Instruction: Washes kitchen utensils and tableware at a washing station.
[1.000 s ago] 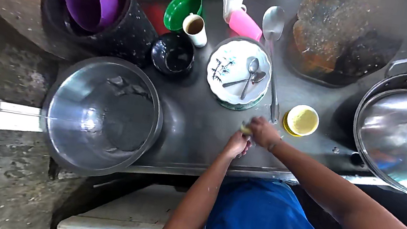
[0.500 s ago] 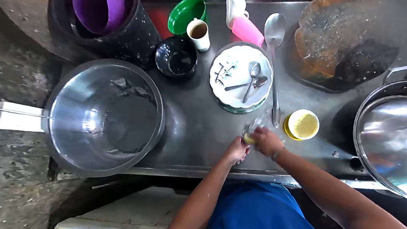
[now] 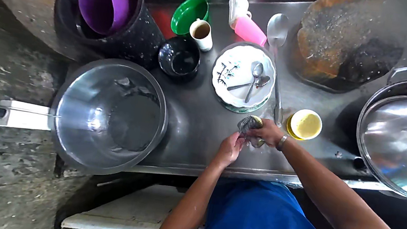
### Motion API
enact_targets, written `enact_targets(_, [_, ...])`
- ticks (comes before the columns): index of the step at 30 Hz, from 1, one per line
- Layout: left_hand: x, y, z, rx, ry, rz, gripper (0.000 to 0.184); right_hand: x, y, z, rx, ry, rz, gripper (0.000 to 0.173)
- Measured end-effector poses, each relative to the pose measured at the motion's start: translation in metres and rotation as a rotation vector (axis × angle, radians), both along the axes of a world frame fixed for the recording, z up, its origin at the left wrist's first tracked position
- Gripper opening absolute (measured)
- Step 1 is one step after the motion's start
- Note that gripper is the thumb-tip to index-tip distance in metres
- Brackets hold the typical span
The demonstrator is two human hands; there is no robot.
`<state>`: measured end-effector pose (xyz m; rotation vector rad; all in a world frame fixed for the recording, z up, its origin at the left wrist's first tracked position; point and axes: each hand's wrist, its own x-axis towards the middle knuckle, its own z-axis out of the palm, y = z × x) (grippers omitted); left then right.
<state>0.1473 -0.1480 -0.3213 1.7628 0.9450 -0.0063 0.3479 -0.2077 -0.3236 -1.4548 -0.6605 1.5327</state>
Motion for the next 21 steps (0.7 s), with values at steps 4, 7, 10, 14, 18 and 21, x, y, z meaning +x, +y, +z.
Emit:
enact_targets(4, [-0.001, -0.006, 0.022, 0.117, 0.031, -0.08, 0.027, 0.017, 0.0, 0.009, 0.051, -0.311, 0.149, 0.023])
enact_targets(7, [-0.002, -0.003, 0.029, 0.154, 0.067, -0.074, 0.028, 0.026, -0.008, 0.025, 0.067, -0.285, -0.091, 0.025])
enact_targets(10, [-0.02, 0.01, 0.028, 0.204, 0.167, -0.098, 0.029, 0.048, -0.015, 0.042, 0.11, -0.356, -0.429, 0.028])
enact_targets(14, [-0.022, 0.019, 0.033, 0.267, 0.237, -0.269, 0.032, 0.04, 0.008, 0.067, 0.234, -0.758, 0.084, 0.039])
enact_targets(18, [-0.011, 0.018, 0.039, 0.235, 0.156, -0.395, 0.029, 0.012, 0.041, 0.07, 0.205, -0.916, 0.732, 0.021])
enact_targets(21, [-0.02, 0.017, 0.026, 0.119, 0.12, -0.222, 0.03, 0.027, 0.032, 0.083, 0.14, -1.083, 0.493, 0.021])
